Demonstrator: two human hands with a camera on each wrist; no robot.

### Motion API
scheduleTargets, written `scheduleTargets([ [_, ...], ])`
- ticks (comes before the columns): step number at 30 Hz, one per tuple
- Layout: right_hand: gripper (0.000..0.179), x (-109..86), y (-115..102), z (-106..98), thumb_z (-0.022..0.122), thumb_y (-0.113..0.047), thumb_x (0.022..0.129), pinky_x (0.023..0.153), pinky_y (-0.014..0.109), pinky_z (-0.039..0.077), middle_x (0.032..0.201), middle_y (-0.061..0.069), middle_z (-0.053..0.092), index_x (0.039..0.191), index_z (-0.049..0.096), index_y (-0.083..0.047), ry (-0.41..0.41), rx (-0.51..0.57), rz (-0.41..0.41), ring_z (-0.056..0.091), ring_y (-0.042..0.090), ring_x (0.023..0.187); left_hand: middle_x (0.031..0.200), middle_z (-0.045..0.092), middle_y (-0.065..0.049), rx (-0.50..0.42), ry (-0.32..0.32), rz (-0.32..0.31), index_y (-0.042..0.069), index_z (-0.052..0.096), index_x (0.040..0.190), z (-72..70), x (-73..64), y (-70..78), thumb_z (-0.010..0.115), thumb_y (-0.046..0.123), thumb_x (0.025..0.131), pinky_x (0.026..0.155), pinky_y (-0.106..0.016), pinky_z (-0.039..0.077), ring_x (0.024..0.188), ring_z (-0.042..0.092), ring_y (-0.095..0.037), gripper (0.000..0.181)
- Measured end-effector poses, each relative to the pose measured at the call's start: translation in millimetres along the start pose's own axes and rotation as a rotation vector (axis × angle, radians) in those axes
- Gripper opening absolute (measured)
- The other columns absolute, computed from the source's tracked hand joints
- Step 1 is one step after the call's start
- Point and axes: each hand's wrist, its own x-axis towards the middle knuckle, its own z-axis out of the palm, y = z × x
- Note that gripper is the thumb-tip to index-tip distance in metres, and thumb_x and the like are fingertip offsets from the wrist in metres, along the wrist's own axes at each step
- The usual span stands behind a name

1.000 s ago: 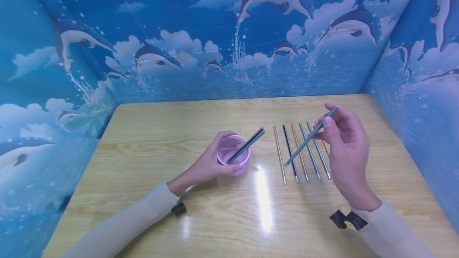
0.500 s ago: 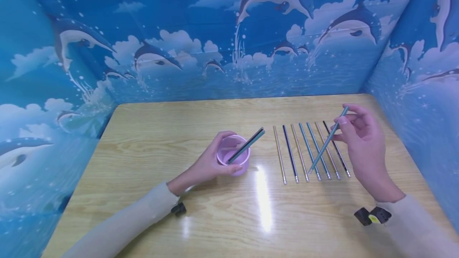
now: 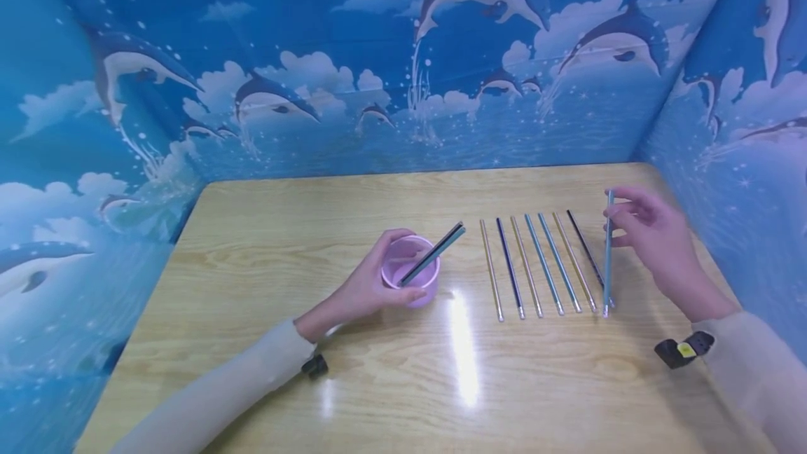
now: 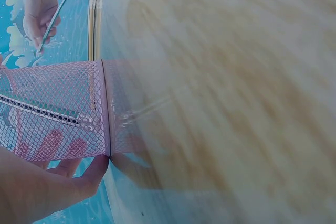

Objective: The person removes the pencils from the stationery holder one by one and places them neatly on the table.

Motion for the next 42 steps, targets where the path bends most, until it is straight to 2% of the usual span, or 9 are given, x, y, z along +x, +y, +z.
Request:
scheduleTargets([
  [5, 0.029, 13.9, 5.2, -10.3, 0.063, -0.025, 0.113, 0.074, 0.022, 0.063, 0.107, -0.022, 0.07, 0.142, 0.063, -0.028, -0.086, -0.348, 0.096, 0.068, -0.001, 0.093, 0.148, 0.06, -0.004, -0.006, 0.001, -0.002, 0.03, 0.044, 0.155, -0.6, 0.3, 1.0, 0.098, 0.018, 0.083, 0.109, -0.04, 0.056, 0.138, 0.059, -0.029, 0.091],
  [12, 0.054, 37.2, 20.5, -22.2, 0.056, -0.027, 0.116, 0.071, 0.029, 0.064, 0.106, -0.008, 0.068, 0.155, 0.046, 0.008, -0.204, -0.599, 0.124, 0.067, 0.004, 0.084, 0.147, 0.061, -0.006, -0.009, -0.002, -0.005, 0.029, 0.044, 0.155, -0.3, 0.8, 0.3, 0.097, 0.017, 0.084, 0.108, -0.041, 0.057, 0.138, 0.059, -0.028, 0.09],
  [19, 0.053, 52.3, 30.6, -18.6, 0.058, -0.025, 0.115, 0.063, 0.032, 0.058, 0.093, 0.013, 0.069, 0.15, 0.049, 0.014, -0.253, -0.695, 0.147, 0.065, 0.016, 0.07, 0.147, 0.061, -0.005, 0.006, -0.001, 0.001, 0.028, 0.045, 0.155, -0.8, 1.7, 0.9, 0.097, 0.018, 0.084, 0.108, -0.039, 0.057, 0.138, 0.059, -0.029, 0.089],
  [23, 0.051, 59.1, 35.0, -15.1, 0.061, -0.027, 0.113, 0.063, 0.031, 0.056, 0.105, 0.028, 0.072, 0.146, 0.054, 0.012, -0.257, -0.793, 0.132, 0.069, 0.02, 0.074, 0.147, 0.061, -0.004, 0.01, -0.001, -0.005, 0.029, 0.044, 0.155, -0.7, 0.1, -0.1, 0.098, 0.02, 0.084, 0.107, -0.038, 0.057, 0.138, 0.059, -0.028, 0.089],
  [26, 0.05, 63.1, 37.9, -14.6, 0.064, -0.027, 0.112, 0.068, 0.029, 0.057, 0.124, 0.036, 0.069, 0.142, 0.058, 0.012, -0.249, -0.86, 0.11, 0.075, 0.031, 0.088, 0.148, 0.061, -0.004, 0.002, -0.003, -0.004, 0.028, 0.044, 0.155, -0.4, -0.4, -0.5, 0.098, 0.021, 0.084, 0.108, -0.039, 0.057, 0.138, 0.059, -0.028, 0.089],
  [28, 0.051, 64.9, 39.5, -14.6, 0.066, -0.027, 0.111, 0.073, 0.032, 0.059, 0.13, 0.038, 0.066, 0.142, 0.059, 0.012, -0.24, -0.888, 0.105, 0.074, 0.041, 0.099, 0.148, 0.061, -0.005, -0.004, -0.002, 0.0, 0.028, 0.044, 0.155, -0.3, -0.2, -0.6, 0.097, 0.021, 0.084, 0.108, -0.04, 0.057, 0.138, 0.059, -0.028, 0.089],
  [32, 0.052, 66.1, 41.3, -15.2, 0.065, -0.028, 0.111, 0.087, 0.053, 0.06, 0.131, 0.039, 0.064, 0.142, 0.058, 0.013, -0.24, -0.892, 0.119, 0.065, 0.053, 0.114, 0.149, 0.061, -0.005, -0.005, -0.008, 0.003, 0.029, 0.044, 0.155, -0.1, 0.0, -1.5, 0.097, 0.021, 0.085, 0.108, -0.041, 0.057, 0.138, 0.059, -0.028, 0.089],
  [39, 0.047, 67.1, 43.1, -14.4, 0.067, -0.027, 0.109, 0.084, 0.053, 0.054, 0.123, 0.036, 0.068, 0.135, 0.063, 0.012, -0.214, -0.918, 0.091, 0.064, 0.051, 0.111, 0.15, 0.06, -0.006, 0.002, -0.009, -0.001, 0.029, 0.044, 0.156, -0.6, 0.0, -3.0, 0.097, 0.022, 0.085, 0.108, -0.041, 0.057, 0.139, 0.059, -0.03, 0.088],
  [42, 0.045, 66.5, 43.7, -13.5, 0.067, -0.025, 0.109, 0.086, 0.06, 0.053, 0.12, 0.035, 0.069, 0.131, 0.064, 0.013, -0.199, -0.927, 0.08, 0.065, 0.052, 0.109, 0.15, 0.06, -0.007, -0.004, -0.011, 0.002, 0.029, 0.044, 0.155, -0.6, 0.1, -2.5, 0.097, 0.021, 0.085, 0.108, -0.042, 0.057, 0.139, 0.058, -0.031, 0.088],
])
